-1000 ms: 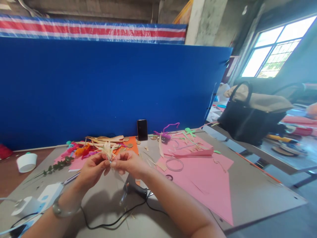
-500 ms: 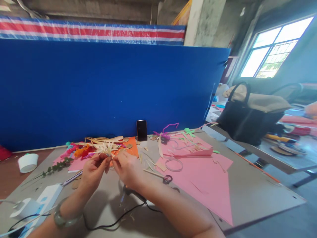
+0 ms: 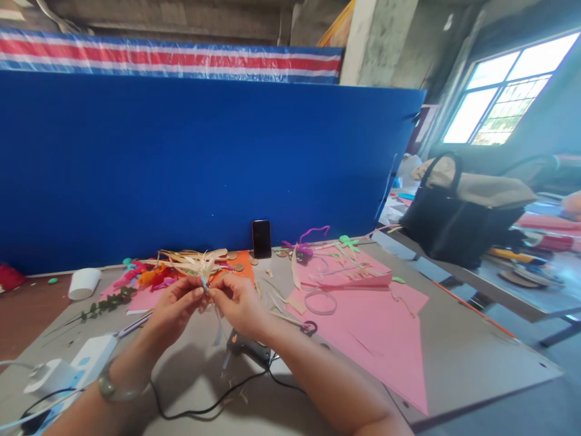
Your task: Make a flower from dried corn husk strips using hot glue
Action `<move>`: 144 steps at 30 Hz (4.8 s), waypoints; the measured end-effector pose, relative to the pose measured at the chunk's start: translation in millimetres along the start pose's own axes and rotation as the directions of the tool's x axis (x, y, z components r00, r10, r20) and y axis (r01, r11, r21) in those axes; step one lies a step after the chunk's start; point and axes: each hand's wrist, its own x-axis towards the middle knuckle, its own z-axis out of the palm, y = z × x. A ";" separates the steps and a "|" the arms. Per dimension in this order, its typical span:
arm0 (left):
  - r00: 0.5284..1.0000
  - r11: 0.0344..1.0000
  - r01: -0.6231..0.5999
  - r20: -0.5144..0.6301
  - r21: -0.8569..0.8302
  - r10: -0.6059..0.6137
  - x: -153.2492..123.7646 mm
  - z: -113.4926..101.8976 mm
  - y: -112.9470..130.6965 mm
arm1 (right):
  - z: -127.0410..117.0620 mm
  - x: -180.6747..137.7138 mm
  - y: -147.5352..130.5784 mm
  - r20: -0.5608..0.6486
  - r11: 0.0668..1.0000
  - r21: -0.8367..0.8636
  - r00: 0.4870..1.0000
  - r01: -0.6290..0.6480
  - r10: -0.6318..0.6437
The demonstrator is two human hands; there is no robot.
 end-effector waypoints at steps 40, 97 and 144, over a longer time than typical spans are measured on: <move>0.989 0.960 -0.097 -0.079 0.262 0.122 -5.6 2.7 -7.7 | -9.0 -4.1 -4.9 0.013 0.914 -0.393 0.995 0.100 -0.103; 0.933 0.905 -0.187 -0.220 0.383 0.285 -8.9 13.9 -13.9 | 5.2 -3.9 18.0 -0.025 0.737 -0.608 0.921 0.295 -0.390; 0.925 0.879 -0.231 -0.187 0.417 0.332 -5.5 2.2 -16.3 | 10.3 -8.5 19.1 -0.016 0.690 -0.661 0.914 0.295 -0.406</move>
